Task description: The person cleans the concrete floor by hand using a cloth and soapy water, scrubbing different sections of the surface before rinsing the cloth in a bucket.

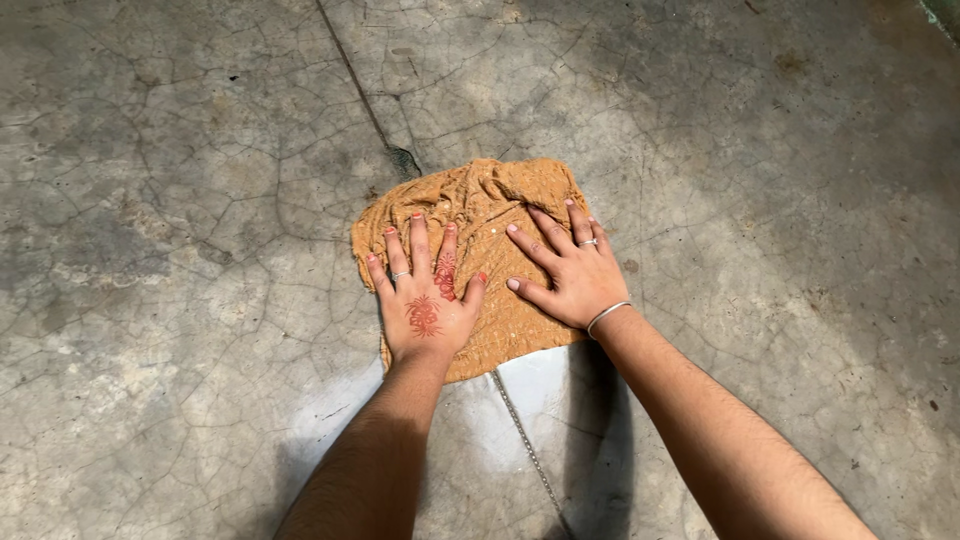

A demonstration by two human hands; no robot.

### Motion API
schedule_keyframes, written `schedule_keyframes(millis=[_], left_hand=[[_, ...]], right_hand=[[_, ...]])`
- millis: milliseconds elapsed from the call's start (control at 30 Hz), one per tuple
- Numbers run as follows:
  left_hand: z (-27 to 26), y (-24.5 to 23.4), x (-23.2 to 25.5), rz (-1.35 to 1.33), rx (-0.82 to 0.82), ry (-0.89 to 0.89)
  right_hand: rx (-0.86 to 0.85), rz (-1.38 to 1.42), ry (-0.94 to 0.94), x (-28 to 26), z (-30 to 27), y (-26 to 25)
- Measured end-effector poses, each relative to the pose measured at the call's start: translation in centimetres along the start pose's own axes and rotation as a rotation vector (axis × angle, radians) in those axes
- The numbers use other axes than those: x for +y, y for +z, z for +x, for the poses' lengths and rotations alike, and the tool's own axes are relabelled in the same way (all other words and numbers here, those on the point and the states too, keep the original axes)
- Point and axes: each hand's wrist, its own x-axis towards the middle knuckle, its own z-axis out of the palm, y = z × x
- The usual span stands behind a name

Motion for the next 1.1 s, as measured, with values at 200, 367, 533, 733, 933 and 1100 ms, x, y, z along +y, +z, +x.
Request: schedule_keyframes(millis=[200, 367, 533, 733, 933, 1100], left_hand=[[-7.7, 0.5, -4.0, -0.107, 0.014, 0.102], [-16.9, 0.4, -9.8, -0.120, -0.016, 0.168], [-23.2, 0.4, -17.8, -0.103, 0.007, 0.237], [-29.9, -0.6, -30.5, -0.109, 0.007, 0.210], [-36.3, -1.1, -44.1, -0.160, 0.114, 0.087], [-44.4, -1.5, -55.6, -0.095, 0.255, -0.067]], right_hand=[[-0.022, -0.072, -0.088, -6.1, -5.6, -0.1], [-0.078, -0.136, -0.128, -15.0, -10.8, -0.1], [-0.093, -0.119, -0.096, -25.1, -14.7, 0.3], [-0.068, -0.099, -0.122, -39.1, -15.1, 1.6], [-0.033, -0.050, -0.233, -53.6, -12.9, 2.7], [-0.054, -0.010, -0.383, -67.1, -10.7, 3.0]])
